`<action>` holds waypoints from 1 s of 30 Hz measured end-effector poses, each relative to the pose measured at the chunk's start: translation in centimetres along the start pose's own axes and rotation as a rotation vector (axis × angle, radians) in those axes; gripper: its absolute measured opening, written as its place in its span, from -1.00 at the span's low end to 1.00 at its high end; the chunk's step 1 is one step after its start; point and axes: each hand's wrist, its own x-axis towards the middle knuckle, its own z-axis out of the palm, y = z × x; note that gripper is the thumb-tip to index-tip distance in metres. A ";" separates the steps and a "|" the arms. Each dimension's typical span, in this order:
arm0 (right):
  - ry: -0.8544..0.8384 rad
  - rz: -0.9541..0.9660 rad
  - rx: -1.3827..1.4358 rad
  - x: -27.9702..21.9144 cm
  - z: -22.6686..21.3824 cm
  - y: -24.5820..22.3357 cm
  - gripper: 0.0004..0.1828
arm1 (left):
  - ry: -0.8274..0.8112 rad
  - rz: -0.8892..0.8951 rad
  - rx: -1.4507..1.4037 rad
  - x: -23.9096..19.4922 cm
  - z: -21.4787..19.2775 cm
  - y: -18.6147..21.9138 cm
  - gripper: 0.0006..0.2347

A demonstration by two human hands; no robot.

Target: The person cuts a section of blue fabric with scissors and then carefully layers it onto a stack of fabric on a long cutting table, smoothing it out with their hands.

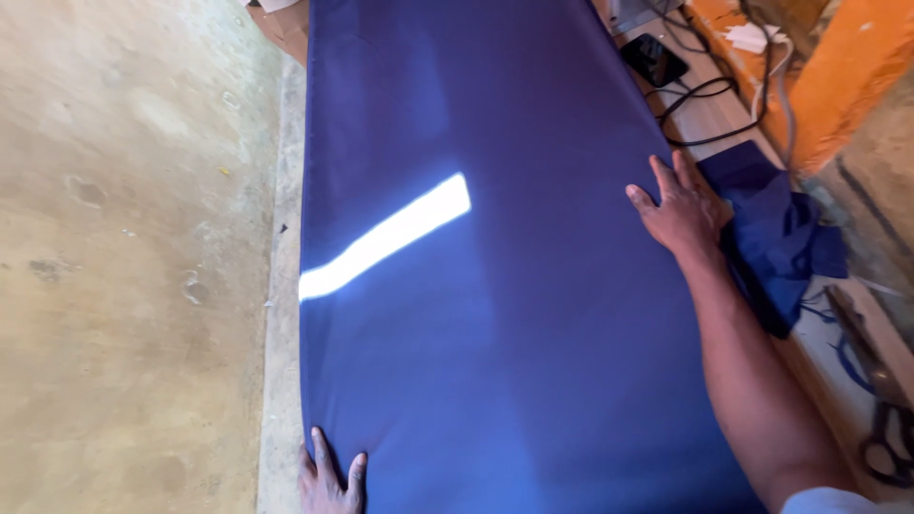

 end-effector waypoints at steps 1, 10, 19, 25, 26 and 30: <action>-0.011 0.001 0.025 0.1 -0.2 0.2 -0.17 | -0.003 -0.015 -0.014 0.0 0.1 0.3 -0.14; 0.029 -0.035 0.138 0.5 0.5 0.7 -0.17 | 0.265 0.202 0.067 0.4 3.5 -2.9 -0.16; -0.009 -0.020 0.129 0.2 0.3 0.4 -0.18 | 0.038 0.002 0.042 0.3 2.2 -1.4 -0.14; 0.023 -0.039 0.052 1.0 1.3 1.1 -0.14 | -0.076 0.007 -0.033 0.1 -1.7 1.8 -0.17; 0.030 -0.055 0.043 0.8 1.1 1.0 -0.14 | -0.067 -0.004 -0.045 0.6 -2.2 2.6 -0.17; 0.083 -0.088 -0.082 -2.5 2.7 2.9 -0.15 | -0.194 -0.062 -0.065 0.4 -4.8 4.0 -0.19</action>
